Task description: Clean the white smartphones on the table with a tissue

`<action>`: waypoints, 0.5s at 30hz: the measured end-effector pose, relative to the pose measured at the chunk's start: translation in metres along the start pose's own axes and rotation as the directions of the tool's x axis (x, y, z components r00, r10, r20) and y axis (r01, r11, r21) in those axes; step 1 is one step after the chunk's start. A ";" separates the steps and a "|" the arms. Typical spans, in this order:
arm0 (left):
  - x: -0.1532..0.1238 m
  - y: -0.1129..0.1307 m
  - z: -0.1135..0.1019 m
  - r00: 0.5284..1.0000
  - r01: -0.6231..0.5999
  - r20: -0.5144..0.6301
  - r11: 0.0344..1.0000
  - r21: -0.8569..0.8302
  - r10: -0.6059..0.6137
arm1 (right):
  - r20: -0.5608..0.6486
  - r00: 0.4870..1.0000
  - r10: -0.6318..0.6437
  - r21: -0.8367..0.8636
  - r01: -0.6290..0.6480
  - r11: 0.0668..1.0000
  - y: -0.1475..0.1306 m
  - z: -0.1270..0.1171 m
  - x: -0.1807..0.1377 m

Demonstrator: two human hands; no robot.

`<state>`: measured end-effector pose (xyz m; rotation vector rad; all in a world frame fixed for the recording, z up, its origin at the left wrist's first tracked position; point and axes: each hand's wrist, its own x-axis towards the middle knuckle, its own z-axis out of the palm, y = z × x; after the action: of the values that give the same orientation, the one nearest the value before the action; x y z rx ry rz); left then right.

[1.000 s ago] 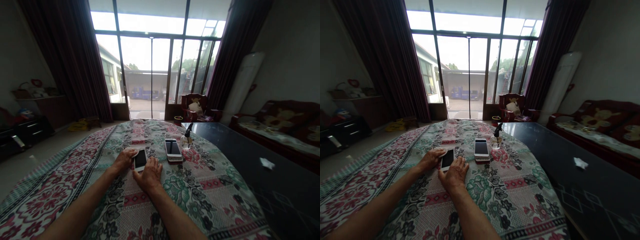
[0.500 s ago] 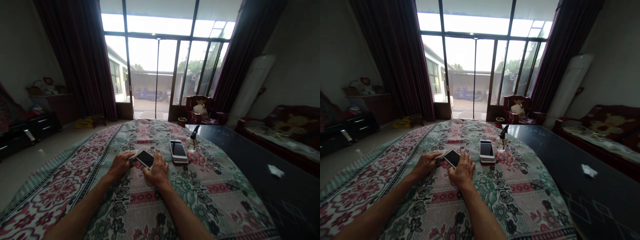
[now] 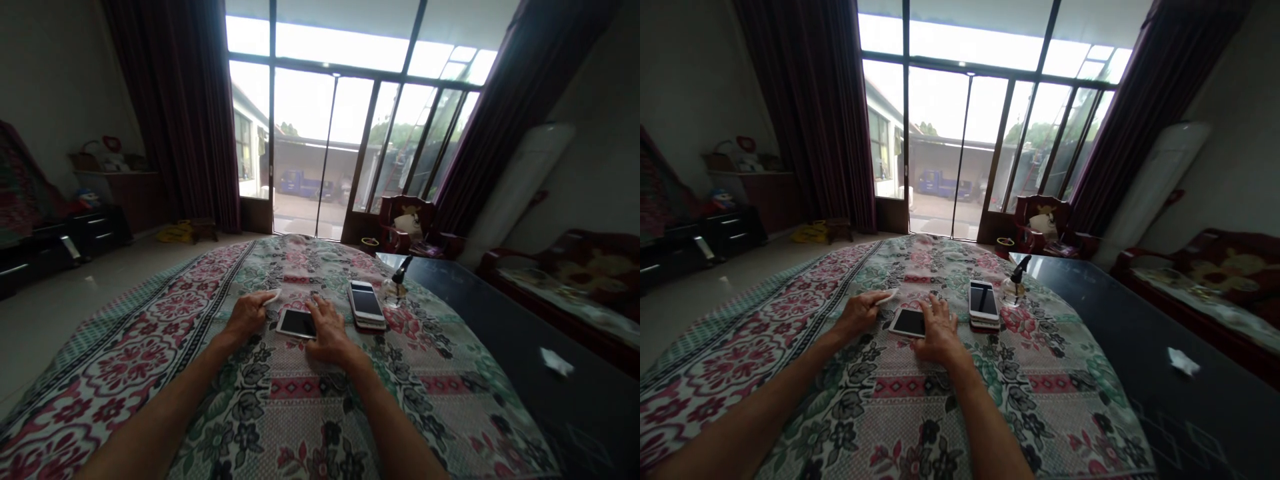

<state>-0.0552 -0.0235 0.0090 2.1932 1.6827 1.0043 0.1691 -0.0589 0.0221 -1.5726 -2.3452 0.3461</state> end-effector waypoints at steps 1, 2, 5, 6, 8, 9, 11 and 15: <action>0.000 -0.001 0.000 1.000 -0.012 -0.011 1.000 -0.002 0.012 | 0.005 0.999 -0.049 -0.004 0.049 0.999 -0.006 -0.002 0.002; 0.000 -0.001 -0.001 0.999 -0.028 -0.027 1.000 0.001 0.028 | 0.022 0.995 -0.100 -0.001 0.100 0.995 -0.012 -0.004 0.005; 0.000 -0.005 0.000 0.997 -0.057 -0.042 0.998 0.006 0.057 | 0.101 0.980 -0.171 -0.002 0.172 0.985 -0.024 -0.007 0.015; 0.000 -0.007 0.000 0.997 -0.062 -0.040 0.998 0.005 0.062 | 0.124 0.975 -0.182 -0.001 0.183 0.983 -0.024 -0.007 0.018; 0.000 -0.010 0.001 0.997 -0.069 -0.035 0.998 0.001 0.069 | 0.139 0.967 -0.213 0.013 0.213 0.977 -0.019 -0.006 0.024; 0.000 -0.011 0.002 0.997 -0.071 -0.035 0.997 0.001 0.071 | 0.133 0.965 -0.227 0.021 0.226 0.974 -0.015 -0.005 0.027; 0.001 -0.012 0.002 0.997 -0.071 -0.036 0.997 0.004 0.071 | 0.113 0.965 -0.237 0.021 0.236 0.972 -0.007 -0.003 0.030; 0.001 -0.011 0.003 0.996 -0.086 -0.021 0.996 0.000 0.086 | 0.100 0.966 -0.237 0.000 0.238 0.971 0.003 0.000 0.033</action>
<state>-0.0623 -0.0179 0.0016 2.2803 1.6087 1.0525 0.1594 -0.0272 0.0247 -1.2862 -2.5806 0.3628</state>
